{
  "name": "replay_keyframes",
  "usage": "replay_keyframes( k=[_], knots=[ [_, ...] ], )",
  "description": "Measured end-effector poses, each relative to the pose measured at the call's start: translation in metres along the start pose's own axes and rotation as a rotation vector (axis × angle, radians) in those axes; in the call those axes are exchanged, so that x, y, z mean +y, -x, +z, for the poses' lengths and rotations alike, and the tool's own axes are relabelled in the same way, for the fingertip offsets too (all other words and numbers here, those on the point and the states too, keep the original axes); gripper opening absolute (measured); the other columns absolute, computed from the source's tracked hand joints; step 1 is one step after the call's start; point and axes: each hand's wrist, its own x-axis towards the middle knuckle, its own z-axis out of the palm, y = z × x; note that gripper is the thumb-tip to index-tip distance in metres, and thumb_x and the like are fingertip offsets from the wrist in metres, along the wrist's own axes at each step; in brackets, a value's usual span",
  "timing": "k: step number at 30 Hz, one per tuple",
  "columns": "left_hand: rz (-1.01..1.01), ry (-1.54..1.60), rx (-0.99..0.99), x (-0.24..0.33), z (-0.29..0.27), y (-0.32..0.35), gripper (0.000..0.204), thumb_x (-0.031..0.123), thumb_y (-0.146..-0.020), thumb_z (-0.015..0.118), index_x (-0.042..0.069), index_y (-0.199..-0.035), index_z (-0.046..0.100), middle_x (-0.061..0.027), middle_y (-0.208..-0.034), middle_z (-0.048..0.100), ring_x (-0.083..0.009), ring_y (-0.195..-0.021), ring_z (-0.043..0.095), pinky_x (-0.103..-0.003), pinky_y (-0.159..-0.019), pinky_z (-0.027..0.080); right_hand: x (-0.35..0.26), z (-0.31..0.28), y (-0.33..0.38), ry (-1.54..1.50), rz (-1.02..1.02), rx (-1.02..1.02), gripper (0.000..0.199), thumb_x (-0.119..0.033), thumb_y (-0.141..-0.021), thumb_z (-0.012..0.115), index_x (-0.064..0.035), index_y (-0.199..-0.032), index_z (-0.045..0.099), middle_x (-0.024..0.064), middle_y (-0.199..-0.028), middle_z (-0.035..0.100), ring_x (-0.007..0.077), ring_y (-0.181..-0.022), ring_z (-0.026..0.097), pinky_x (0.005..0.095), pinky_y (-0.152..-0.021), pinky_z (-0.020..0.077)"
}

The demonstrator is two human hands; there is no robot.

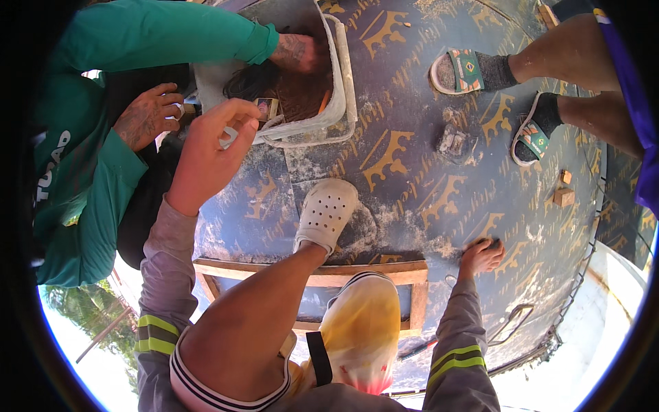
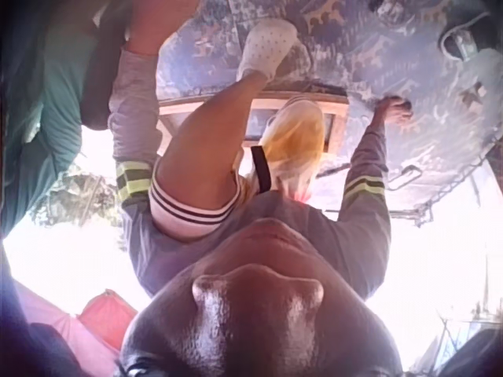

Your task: The person assembles a rectangular wooden frame on a patterned floor by positioning planks and hammering nails to secure the corners. They adjust the frame pieces and use a hammer to drive nails into the joints, completing the frame assembly.

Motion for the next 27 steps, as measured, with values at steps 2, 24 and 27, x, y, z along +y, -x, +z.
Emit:
replay_keyframes(
  k=[2,24,27],
  knots=[
    [-0.071,-0.008,-0.009,-0.020,0.007,-0.029,0.014,0.012,-0.088,0.067,0.002,-0.098,0.067,-0.0129,-0.082,0.068,-0.0288,-0.071,0.065,-0.037,-0.074,0.053,0.003,0.001,-0.007,-0.016,-0.005,0.028,0.051,-0.049,-0.101,0.042,-0.0160,-0.138,0.053,0.0083,-0.143,0.045,0.0345,-0.127,0.044,0.0557,-0.099,0.0362],
    [0.019,-0.162,-0.372,-0.164,0.086,-0.131,0.020,0.015,-0.089,0.066,0.004,-0.105,0.068,-0.0135,-0.097,0.072,-0.0301,-0.092,0.069,-0.038,-0.085,0.052,-0.024,-0.010,0.004,-0.132,0.043,-0.057,0.046,-0.034,-0.093,0.054,-0.0147,-0.135,0.051,0.0071,-0.145,0.044,0.0353,-0.132,0.038,0.0561,-0.103,0.0320],
    [0.091,-0.065,-0.394,-0.141,0.087,-0.120,0.019,0.017,-0.093,0.064,0.004,-0.107,0.066,-0.0134,-0.097,0.071,-0.0263,-0.092,0.069,-0.037,-0.085,0.051,-0.022,-0.013,0.002,-0.146,0.049,-0.049,0.045,-0.033,-0.093,0.054,-0.0119,-0.133,0.052,0.0090,-0.144,0.044,0.0352,-0.133,0.037,0.0549,-0.105,0.0300]
  ],
)
